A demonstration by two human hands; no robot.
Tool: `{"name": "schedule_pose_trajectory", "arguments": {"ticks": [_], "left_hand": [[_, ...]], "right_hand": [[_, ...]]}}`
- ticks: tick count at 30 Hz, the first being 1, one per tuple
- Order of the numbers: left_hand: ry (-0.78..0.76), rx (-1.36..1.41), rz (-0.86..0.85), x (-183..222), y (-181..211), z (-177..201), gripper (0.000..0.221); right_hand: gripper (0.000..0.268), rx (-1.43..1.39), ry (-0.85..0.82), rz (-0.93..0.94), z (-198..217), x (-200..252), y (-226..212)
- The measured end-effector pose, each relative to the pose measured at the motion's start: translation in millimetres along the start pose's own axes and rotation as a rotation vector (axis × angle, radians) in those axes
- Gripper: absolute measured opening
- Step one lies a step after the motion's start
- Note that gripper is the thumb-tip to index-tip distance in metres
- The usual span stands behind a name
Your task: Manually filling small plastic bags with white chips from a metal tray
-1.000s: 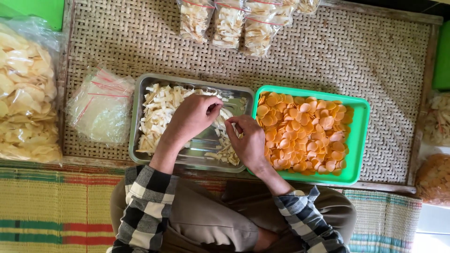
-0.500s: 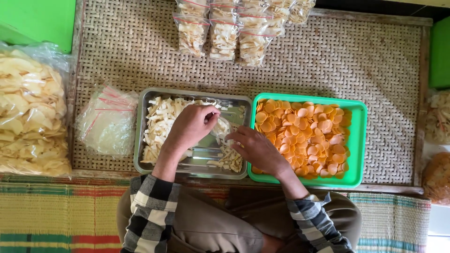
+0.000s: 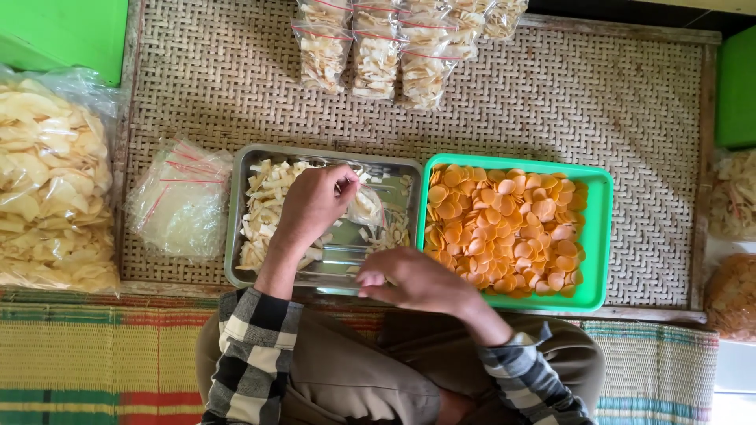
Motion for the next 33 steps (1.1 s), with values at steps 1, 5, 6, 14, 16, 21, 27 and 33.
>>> {"name": "schedule_pose_trajectory", "arguments": {"ticks": [1,5,6,14,16,21,27,33], "left_hand": [[0.000,-0.001,-0.002,0,2,0,0.013],[0.005,0.004,-0.013,2,13,4,0.012],[0.009,0.011,-0.011,3,16,6,0.012],[-0.015,0.002,-0.030,1,14,3,0.014],[-0.027,-0.003,-0.025,1,10,0,0.015],[-0.049,0.015,0.002,-1,4,-6,0.016],[-0.075,-0.003,0.018,4,17,5,0.017],[-0.092,-0.024,0.017,3,10,-1,0.018]], "right_hand": [[0.021,0.001,0.002,0.000,-20,-14,12],[0.026,0.437,0.447,0.194,-62,-60,37],[0.030,0.560,0.555,0.225,-70,-70,41],[0.025,0.696,0.907,0.131,-107,-120,60],[0.019,0.697,0.931,0.092,-106,-122,60],[0.015,0.636,0.939,0.060,-93,-113,49],[0.008,0.272,0.842,0.117,-82,-81,51],[0.008,-0.311,0.743,0.143,-25,-14,33]]}}
Point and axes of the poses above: each hand's wrist, its own x-axis away from the middle knuckle, its own z-axis out of the back of the hand, y = z × x, the point moved 7 cm from there along -x, towards the middle knuckle, and after that the axes turned 7 degrees about -z, right-handed, at the moved point
